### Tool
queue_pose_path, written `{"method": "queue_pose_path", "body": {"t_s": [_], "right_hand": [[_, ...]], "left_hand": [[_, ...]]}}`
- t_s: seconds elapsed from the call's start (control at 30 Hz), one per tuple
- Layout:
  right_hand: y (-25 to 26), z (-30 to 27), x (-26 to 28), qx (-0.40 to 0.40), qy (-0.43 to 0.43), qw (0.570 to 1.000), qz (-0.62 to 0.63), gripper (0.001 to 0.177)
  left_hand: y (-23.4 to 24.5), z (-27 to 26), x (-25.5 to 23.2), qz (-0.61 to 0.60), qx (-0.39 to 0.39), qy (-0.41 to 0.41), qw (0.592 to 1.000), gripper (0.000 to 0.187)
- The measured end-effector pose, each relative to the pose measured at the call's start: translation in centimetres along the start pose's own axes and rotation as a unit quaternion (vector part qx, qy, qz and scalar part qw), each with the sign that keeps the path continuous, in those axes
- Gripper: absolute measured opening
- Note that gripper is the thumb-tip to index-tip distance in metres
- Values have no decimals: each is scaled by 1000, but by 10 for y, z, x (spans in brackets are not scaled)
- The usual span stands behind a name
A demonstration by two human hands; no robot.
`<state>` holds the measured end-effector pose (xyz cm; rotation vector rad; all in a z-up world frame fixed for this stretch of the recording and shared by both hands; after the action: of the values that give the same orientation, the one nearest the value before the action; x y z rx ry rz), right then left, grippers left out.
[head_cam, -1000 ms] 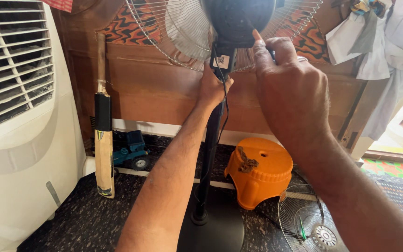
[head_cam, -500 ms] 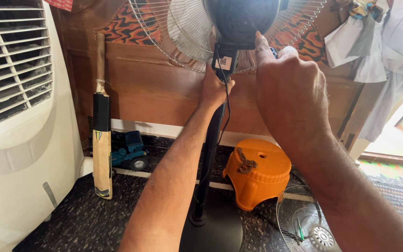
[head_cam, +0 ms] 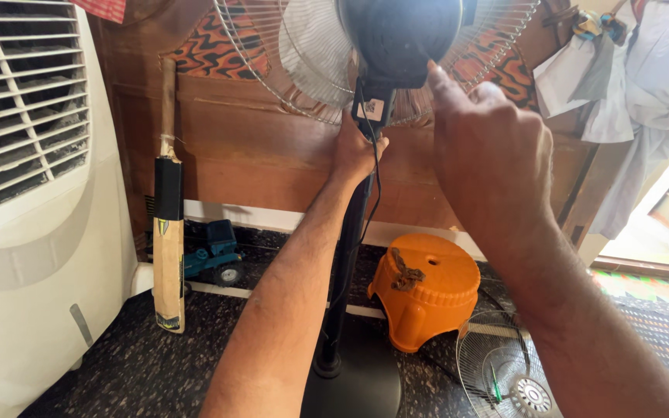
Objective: The person uses a screwdriver to tighten screws on the neck and motor housing of a standing fan. They repeatedly adjust the fan head and secure fasteners on the rear motor cover.
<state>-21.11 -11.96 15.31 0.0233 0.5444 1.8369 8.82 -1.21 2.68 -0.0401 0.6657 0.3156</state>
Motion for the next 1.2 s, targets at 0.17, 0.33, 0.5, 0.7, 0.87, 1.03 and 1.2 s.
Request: {"method": "queue_pose_path", "body": {"t_s": [0.17,0.33,0.5,0.7,0.87,1.03,1.2], "right_hand": [[4,-5,0,-22,12,1000,11,34],[2,-9,0,-19,27,999,-3,38],[9,-13,-4,-34,30,999,17,30],[14,-13,-1,-38,61,997,-23,32],[16,-9,0,-25,59,997,-38,37],[13,-5,0,-13,53,998,-36,37],[10,-1,2,-1,53,996,-66,34]], "left_hand": [[-1,0,0,5,7,11,1000,72],[-1,-1,-2,2,12,13,1000,75],[-1,-1,0,20,21,43,999,76],[-2,-1,1,7,13,31,999,79],[-2,-1,4,11,18,42,999,76],[0,-1,1,23,10,28,999,69],[-2,0,3,32,16,40,999,72]]}}
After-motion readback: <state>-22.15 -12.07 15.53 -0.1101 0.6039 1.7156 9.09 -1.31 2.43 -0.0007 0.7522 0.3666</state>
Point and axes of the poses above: each hand's wrist, its own z-axis towards the middle knuckle, its own y-axis out of the back of the hand, x = y × z, the point moved 8 cm from there along z, towards the middle knuckle, and after that the axes turned 10 degrees about z, right-handed, at the moved point
